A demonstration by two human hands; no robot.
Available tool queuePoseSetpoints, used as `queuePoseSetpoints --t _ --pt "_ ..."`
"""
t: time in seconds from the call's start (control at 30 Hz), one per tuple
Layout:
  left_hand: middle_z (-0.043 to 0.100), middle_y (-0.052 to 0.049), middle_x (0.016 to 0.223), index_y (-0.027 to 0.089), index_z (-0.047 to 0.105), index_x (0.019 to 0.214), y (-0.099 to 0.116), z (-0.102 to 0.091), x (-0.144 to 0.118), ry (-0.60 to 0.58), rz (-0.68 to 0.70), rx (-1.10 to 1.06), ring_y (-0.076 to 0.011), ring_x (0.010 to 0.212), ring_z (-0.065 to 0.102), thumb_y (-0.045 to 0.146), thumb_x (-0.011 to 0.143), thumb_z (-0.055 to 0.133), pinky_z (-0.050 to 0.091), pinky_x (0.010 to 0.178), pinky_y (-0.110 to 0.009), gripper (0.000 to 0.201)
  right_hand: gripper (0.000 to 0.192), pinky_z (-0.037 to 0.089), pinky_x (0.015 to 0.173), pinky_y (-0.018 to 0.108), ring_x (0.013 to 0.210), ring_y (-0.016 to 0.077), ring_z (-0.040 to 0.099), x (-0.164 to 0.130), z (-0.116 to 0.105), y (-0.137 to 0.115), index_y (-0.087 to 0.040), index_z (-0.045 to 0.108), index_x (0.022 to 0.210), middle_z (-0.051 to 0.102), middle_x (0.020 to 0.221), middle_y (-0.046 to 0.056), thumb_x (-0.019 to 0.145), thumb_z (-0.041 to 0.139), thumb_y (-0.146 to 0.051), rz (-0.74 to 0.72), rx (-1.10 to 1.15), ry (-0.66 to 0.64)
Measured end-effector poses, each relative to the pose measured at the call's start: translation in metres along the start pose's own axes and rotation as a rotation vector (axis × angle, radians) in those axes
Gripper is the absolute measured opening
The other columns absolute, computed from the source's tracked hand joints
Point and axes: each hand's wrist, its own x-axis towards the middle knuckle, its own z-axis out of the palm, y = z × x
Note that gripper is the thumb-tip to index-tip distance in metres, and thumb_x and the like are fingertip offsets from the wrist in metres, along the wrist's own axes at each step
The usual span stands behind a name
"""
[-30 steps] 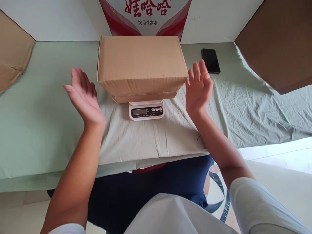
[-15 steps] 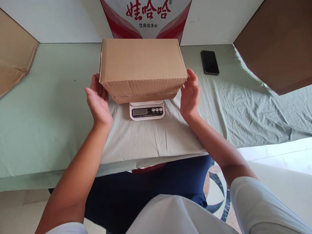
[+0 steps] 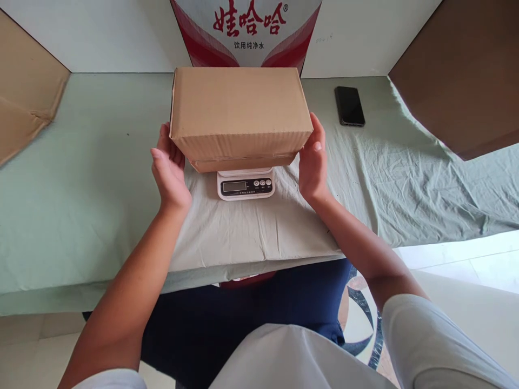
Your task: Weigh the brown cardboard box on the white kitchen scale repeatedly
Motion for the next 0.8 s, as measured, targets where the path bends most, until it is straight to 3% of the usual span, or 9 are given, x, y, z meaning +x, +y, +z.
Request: queuePoseSetpoints --t 0.07,0.17,0.23,0.33,0.5,0.6,0.7,0.8 --pt "0.064 -0.007 0.168 0.030 0.074 0.144 0.001 0.007 -0.005 0.002 0.053 0.008 -0.0335 0.167 0.050 0.093 0.097 0.053 0.044 0.138 -0.052 0.081 0.089 0.028 0.148 0.070 0.181 0.0362 0.030 -0.001 0.004 -0.004 -0.056 0.045 0.165 0.045 0.181 -0.011 0.088 0.045 -0.101 -0.001 -0.001 -0.012" --pt "0.078 -0.011 0.138 0.026 0.079 0.129 0.002 0.017 -0.012 -0.008 0.120 0.026 -0.0294 0.139 0.072 0.087 0.101 0.053 0.059 0.118 -0.043 0.072 0.092 0.029 0.150 0.062 0.180 0.0332 0.031 -0.006 0.010 -0.009 -0.054 0.045 0.166 0.049 0.180 -0.010 0.088 0.046 -0.101 0.035 0.005 -0.030" --pt "0.079 -0.010 0.115 0.025 0.080 0.116 0.002 0.021 -0.015 0.002 0.129 0.027 -0.0265 0.118 0.076 0.087 0.102 0.053 0.063 0.104 -0.039 0.069 0.088 0.030 0.150 0.059 0.179 0.0329 0.033 -0.011 0.015 -0.012 -0.051 0.048 0.165 0.052 0.178 -0.006 0.090 0.048 -0.097 0.044 0.016 -0.038" --pt "0.073 -0.007 0.099 0.024 0.077 0.102 0.003 0.023 -0.018 0.021 0.117 0.015 -0.0255 0.106 0.075 0.086 0.101 0.056 0.062 0.098 -0.038 0.066 0.079 0.029 0.151 0.056 0.175 0.0328 0.039 -0.018 0.022 -0.017 -0.046 0.053 0.162 0.056 0.174 -0.003 0.094 0.051 -0.088 0.034 0.046 -0.025" --pt "0.070 -0.008 0.102 0.028 0.075 0.103 0.018 0.032 -0.017 0.010 0.080 0.017 -0.0296 0.112 0.072 0.087 0.099 0.057 0.060 0.102 -0.043 0.062 0.068 0.034 0.149 0.056 0.173 0.0313 0.044 -0.017 0.024 -0.024 -0.046 0.058 0.156 0.060 0.170 -0.002 0.096 0.055 -0.079 0.036 0.090 -0.004" --pt "0.069 -0.007 0.106 0.029 0.071 0.104 0.027 0.038 -0.004 0.017 0.081 0.013 -0.0304 0.124 0.070 0.089 0.097 0.057 0.058 0.109 -0.043 0.062 0.074 0.035 0.148 0.057 0.174 0.0325 0.041 -0.001 0.023 -0.025 -0.048 0.058 0.155 0.059 0.171 -0.003 0.091 0.057 -0.085 0.037 0.054 0.009" --pt "0.071 -0.008 0.122 0.030 0.066 0.111 0.025 0.039 0.029 0.008 0.052 0.004 -0.0292 0.140 0.065 0.098 0.091 0.056 0.054 0.119 -0.042 0.071 0.088 0.034 0.149 0.061 0.178 0.0340 0.034 0.029 0.027 -0.025 -0.049 0.049 0.162 0.055 0.174 -0.005 0.087 0.053 -0.096 0.034 0.000 0.014" --pt "0.069 -0.010 0.149 0.029 0.062 0.123 0.009 0.038 0.076 -0.053 -0.017 -0.048 -0.0270 0.160 0.052 0.105 0.085 0.056 0.050 0.125 -0.039 0.085 0.096 0.029 0.151 0.061 0.182 0.0332 0.023 0.067 0.040 -0.022 -0.051 0.040 0.168 0.047 0.180 -0.009 0.086 0.052 -0.100 -0.027 -0.001 0.020"
